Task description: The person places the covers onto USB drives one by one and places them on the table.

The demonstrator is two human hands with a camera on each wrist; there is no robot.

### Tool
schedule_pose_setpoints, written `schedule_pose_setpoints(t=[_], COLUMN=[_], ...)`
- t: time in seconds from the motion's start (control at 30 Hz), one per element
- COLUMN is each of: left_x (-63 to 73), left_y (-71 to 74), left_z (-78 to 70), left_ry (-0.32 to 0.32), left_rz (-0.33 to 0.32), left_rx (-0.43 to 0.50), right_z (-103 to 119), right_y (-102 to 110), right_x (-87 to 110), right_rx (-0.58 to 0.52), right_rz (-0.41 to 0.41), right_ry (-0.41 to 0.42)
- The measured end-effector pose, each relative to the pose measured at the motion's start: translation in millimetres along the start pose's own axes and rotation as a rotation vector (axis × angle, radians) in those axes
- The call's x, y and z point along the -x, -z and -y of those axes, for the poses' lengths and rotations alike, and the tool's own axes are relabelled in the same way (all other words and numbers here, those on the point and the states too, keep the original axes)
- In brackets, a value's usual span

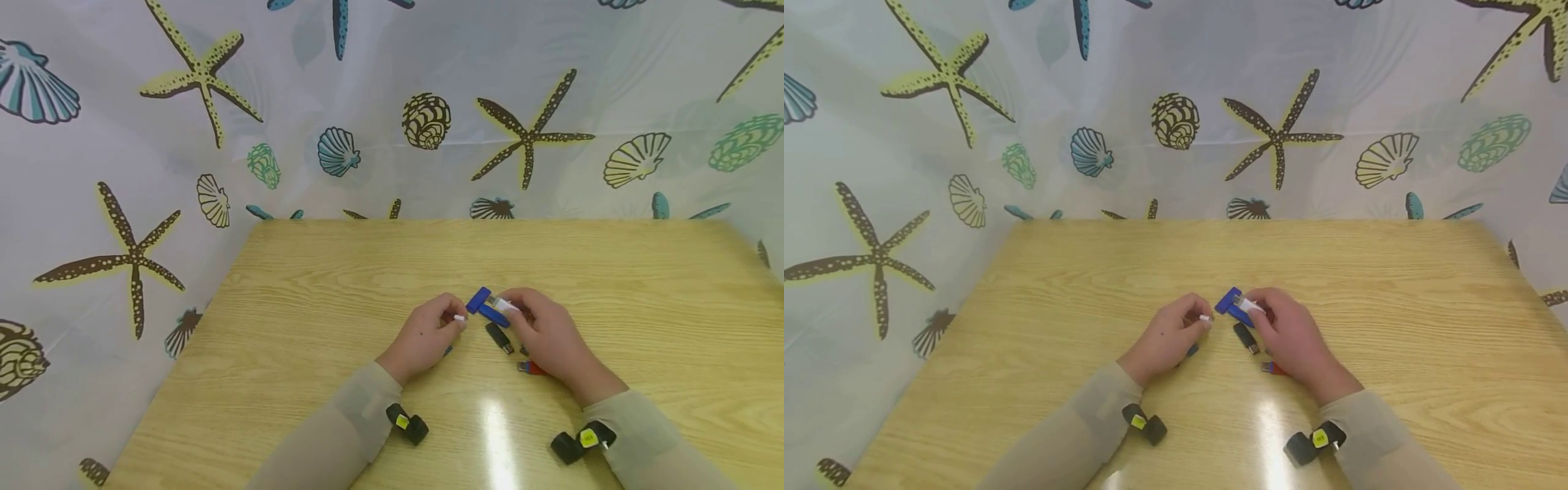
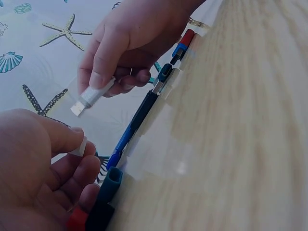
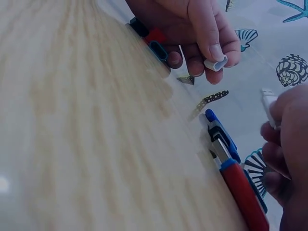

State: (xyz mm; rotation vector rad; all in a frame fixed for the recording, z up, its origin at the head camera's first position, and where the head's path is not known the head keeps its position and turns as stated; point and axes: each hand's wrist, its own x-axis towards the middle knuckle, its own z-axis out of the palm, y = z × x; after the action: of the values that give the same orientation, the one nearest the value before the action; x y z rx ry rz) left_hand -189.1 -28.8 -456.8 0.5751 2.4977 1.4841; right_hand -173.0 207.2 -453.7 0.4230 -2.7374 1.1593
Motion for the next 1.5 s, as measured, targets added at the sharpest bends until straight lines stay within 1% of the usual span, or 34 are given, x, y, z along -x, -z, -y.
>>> schedule_pose_setpoints(t=[0.1,0.23,0.33,0.43,0.53,0.77,0.93,1.07,1.17,1.3,1.4,1.5], left_x=[-0.1,-0.2,-0.3,-0.3,-0.1,0.2,0.4,0.5,0.6,0.7,0.5,0.1], left_y=[-0.5,-1.0,-1.1,-0.9,-0.8,-1.4,-1.4,-1.0,-0.9,-0.7,-0.4,-0.6], left_z=[0.4,0.5,0.4,0.3,0.2,0.5,0.4,-0.6,-1.4,-1.9,-2.0,-2.2], left_ry=[0.000,0.005,0.007,0.009,0.008,-0.012,-0.011,-0.021,-0.012,-0.002,-0.011,-0.024], left_rz=[0.003,0.005,0.007,0.011,0.013,0.021,0.033,0.037,0.035,0.037,0.037,0.034], left_rx=[0.005,0.011,0.004,-0.003,-0.008,-0.028,-0.018,-0.032,-0.039,-0.023,-0.018,-0.033], right_z=[1.1,1.2,1.3,3.2,5.1,6.9,6.9,8.2,9.2,10.3,10.8,10.4], right_y=[-1.7,-4.8,-7.7,-9.1,-9.1,-8.1,-9.2,-9.3,-9.4,-9.2,-8.9,-9.6], right_x=[1.9,3.8,4.1,4.3,4.7,5.1,5.0,5.4,5.4,5.5,5.8,6.0], right_rx=[-0.016,-0.015,-0.003,0.002,0.008,0.017,0.003,-0.012,-0.018,-0.014,-0.003,0.010], right_rz=[0.053,0.102,0.121,0.126,0.123,0.110,0.123,0.137,0.144,0.148,0.144,0.138], right_ry=[0.043,0.113,0.160,0.184,0.184,0.156,0.165,0.169,0.164,0.161,0.161,0.164])
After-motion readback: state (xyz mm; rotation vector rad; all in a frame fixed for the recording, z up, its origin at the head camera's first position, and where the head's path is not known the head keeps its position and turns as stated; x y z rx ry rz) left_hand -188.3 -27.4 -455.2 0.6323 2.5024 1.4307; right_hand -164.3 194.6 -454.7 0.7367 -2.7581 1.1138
